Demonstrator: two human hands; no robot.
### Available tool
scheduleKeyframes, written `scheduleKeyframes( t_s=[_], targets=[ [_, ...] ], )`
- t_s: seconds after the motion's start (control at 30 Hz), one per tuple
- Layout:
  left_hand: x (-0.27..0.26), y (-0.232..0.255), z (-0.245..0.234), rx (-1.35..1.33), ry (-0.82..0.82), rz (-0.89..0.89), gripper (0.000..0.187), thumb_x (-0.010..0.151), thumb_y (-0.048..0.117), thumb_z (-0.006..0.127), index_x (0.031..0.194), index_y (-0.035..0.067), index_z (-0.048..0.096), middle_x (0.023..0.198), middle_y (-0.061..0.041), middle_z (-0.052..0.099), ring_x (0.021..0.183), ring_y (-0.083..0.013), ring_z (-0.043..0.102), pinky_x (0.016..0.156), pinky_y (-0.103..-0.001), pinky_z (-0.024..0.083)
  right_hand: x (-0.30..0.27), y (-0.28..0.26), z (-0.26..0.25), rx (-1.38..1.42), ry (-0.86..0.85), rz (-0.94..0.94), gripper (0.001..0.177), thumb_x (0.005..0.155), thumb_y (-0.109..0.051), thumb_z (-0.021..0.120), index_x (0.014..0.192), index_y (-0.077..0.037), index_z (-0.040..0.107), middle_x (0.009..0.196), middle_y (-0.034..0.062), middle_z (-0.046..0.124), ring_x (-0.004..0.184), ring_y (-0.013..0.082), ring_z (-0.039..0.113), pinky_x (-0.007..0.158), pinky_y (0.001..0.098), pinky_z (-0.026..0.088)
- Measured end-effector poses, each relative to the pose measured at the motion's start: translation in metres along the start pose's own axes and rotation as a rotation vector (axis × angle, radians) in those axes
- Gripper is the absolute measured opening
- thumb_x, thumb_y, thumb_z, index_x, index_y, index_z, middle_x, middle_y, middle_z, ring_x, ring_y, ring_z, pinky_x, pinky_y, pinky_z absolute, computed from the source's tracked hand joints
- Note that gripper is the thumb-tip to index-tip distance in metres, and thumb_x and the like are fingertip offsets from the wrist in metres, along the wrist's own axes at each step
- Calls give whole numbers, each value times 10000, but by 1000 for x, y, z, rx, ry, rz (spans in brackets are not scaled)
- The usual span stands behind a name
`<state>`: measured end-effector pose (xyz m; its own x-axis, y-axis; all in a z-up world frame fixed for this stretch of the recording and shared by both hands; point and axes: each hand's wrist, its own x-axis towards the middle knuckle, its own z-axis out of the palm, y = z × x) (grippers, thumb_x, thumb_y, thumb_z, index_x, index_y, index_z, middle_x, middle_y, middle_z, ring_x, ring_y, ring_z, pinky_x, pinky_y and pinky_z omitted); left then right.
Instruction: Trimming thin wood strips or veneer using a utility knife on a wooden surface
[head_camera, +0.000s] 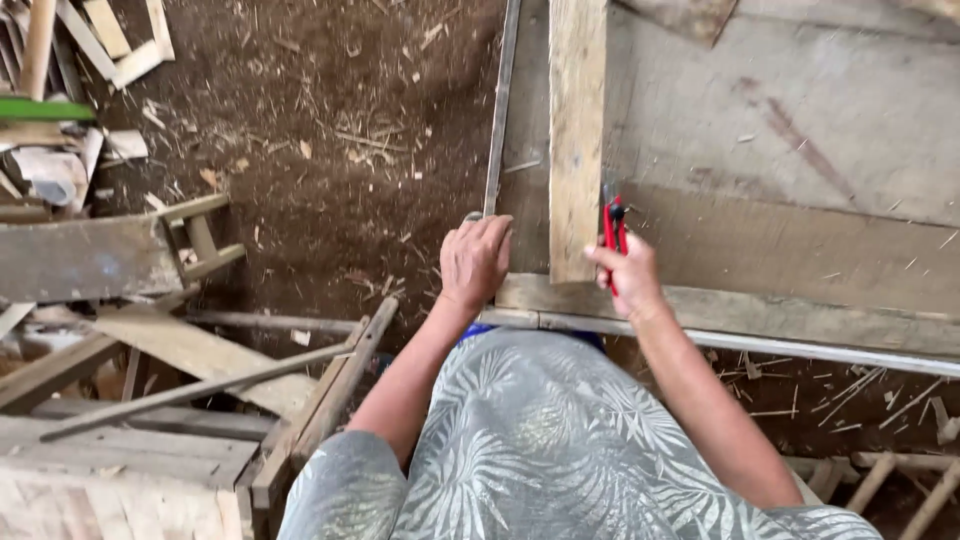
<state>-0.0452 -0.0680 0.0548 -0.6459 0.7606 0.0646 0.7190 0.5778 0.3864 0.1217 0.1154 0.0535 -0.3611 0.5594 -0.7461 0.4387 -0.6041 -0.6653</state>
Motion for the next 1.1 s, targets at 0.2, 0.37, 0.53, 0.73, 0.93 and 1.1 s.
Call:
scheduleKeyframes(
  t_s=[0.2,0.37,0.53,0.73,0.93,1.1],
  targets=[
    [17,8,-19,-345,-31,-194,344,1029,352,628,1285,129,686,1017,-160,766,902,-384,736,746,-508,592,-17,6,40,17,-29,-36,292,773,-19,839,964,6,621,554,51,504,337,118,483,304,249,367],
    [21,-1,-22,-379,-177,-309,409,1019,427,595,1356,203,660,925,-169,778,840,-427,742,735,-561,587,-27,15,67,69,-41,12,299,743,-24,860,938,-19,634,558,52,541,326,100,472,292,234,366],
    [28,1,-28,-418,-227,-237,489,992,306,620,1443,126,566,876,-155,779,797,-429,740,699,-592,564,-18,17,71,83,-12,0,290,761,-37,867,943,-34,641,551,44,542,322,102,470,289,240,360],
    [24,-7,-16,-284,-328,-135,571,1021,254,592,1571,205,446,733,-115,755,658,-326,755,601,-467,583,-14,31,74,13,46,16,277,762,-54,864,912,-66,631,552,57,584,321,103,480,284,237,350],
    [40,-25,5,1,-261,189,609,966,324,741,1497,167,489,1039,14,750,939,-217,576,683,-370,482,-26,-14,93,-260,129,83,227,829,-8,821,859,-113,622,620,-17,595,388,48,463,311,207,335],
    [31,-22,7,99,-208,241,541,976,370,732,1456,204,544,1364,-61,609,1211,-293,517,906,-434,467,-16,0,85,-398,167,-13,232,813,-65,886,844,-121,662,640,-22,624,458,76,524,381,251,451]
  ],
)
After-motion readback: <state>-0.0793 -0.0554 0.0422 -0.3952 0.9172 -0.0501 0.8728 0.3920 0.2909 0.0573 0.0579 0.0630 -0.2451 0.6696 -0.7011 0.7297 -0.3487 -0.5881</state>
